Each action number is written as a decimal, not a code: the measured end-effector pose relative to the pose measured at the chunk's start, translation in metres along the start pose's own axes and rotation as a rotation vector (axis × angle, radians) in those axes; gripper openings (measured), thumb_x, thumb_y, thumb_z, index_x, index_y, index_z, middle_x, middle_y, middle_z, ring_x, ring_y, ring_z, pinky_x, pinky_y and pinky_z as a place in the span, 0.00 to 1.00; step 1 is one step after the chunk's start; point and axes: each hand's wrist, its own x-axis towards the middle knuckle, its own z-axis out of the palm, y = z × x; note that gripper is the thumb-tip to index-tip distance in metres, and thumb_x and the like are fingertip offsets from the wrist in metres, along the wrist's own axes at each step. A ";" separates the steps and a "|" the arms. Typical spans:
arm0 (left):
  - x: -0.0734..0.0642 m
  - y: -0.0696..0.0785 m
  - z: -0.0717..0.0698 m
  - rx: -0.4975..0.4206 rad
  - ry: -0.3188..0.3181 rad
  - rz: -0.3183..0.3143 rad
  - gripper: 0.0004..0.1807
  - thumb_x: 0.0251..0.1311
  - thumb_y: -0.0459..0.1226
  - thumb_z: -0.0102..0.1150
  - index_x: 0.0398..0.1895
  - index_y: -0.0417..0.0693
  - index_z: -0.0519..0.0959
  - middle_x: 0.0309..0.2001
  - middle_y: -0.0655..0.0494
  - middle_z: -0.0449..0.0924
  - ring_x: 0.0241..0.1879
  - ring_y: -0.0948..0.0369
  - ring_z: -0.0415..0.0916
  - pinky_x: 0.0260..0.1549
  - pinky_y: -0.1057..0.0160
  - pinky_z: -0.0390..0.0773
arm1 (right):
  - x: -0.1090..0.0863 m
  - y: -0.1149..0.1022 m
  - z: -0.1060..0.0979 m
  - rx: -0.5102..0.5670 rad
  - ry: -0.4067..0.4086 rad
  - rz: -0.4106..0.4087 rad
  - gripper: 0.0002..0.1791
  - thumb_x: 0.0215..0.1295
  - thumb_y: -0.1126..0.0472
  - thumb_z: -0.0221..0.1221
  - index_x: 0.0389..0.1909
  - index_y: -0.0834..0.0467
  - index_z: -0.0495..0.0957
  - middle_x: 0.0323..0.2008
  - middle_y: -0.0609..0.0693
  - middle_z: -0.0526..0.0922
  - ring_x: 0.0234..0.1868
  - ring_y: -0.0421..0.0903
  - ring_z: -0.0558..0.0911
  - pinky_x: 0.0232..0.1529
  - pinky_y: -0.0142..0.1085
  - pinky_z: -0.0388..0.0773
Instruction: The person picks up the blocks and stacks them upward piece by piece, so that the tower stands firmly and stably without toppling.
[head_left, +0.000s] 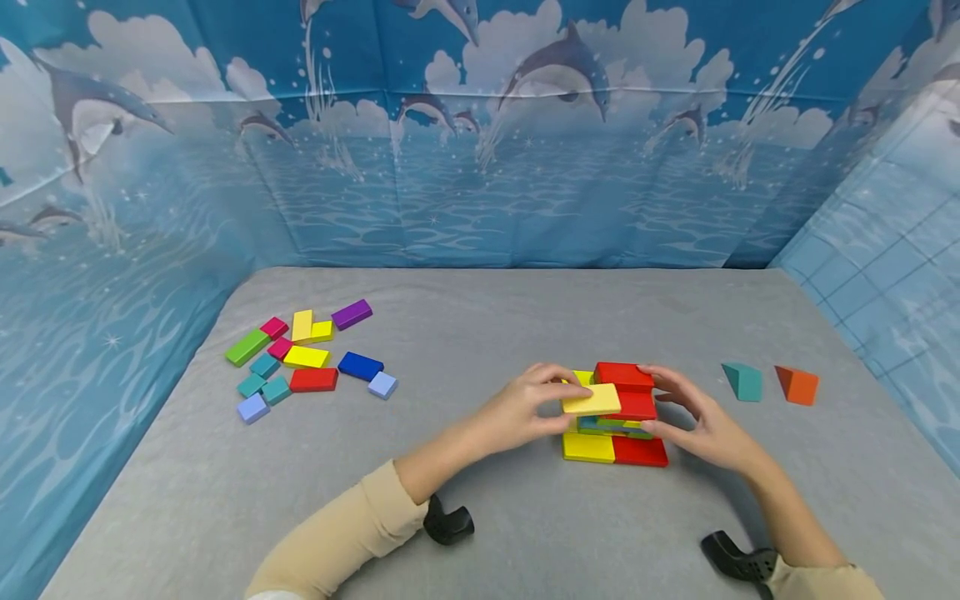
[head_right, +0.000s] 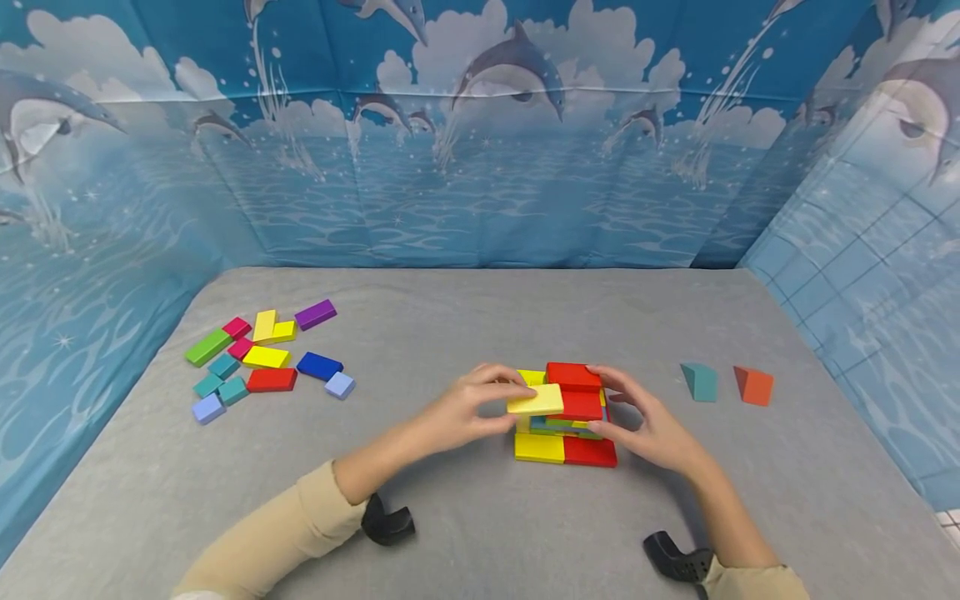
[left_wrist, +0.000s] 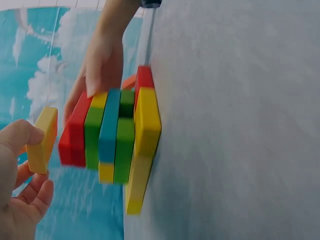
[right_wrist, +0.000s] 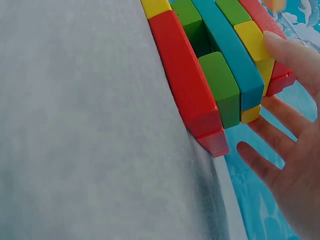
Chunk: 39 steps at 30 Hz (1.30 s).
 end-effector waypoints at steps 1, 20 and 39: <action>0.004 0.002 0.003 0.016 -0.025 -0.004 0.17 0.56 0.32 0.58 0.51 0.43 0.78 0.50 0.51 0.72 0.50 0.59 0.66 0.48 0.75 0.68 | 0.000 0.000 0.000 0.001 0.002 0.004 0.41 0.48 0.75 0.64 0.65 0.61 0.58 0.61 0.36 0.63 0.56 0.30 0.65 0.50 0.22 0.67; 0.030 -0.002 0.033 0.384 0.020 0.185 0.17 0.57 0.41 0.59 0.50 0.50 0.79 0.50 0.52 0.70 0.47 0.60 0.67 0.48 0.69 0.65 | 0.001 0.005 -0.003 0.049 -0.034 -0.106 0.42 0.46 0.80 0.62 0.64 0.68 0.56 0.63 0.41 0.62 0.58 0.33 0.66 0.52 0.22 0.66; 0.034 -0.004 0.040 0.181 0.011 0.044 0.18 0.57 0.41 0.60 0.51 0.49 0.78 0.60 0.50 0.67 0.62 0.56 0.59 0.63 0.64 0.55 | 0.000 0.002 -0.001 0.023 -0.022 -0.041 0.40 0.49 0.77 0.62 0.65 0.63 0.58 0.61 0.37 0.63 0.57 0.31 0.65 0.53 0.20 0.63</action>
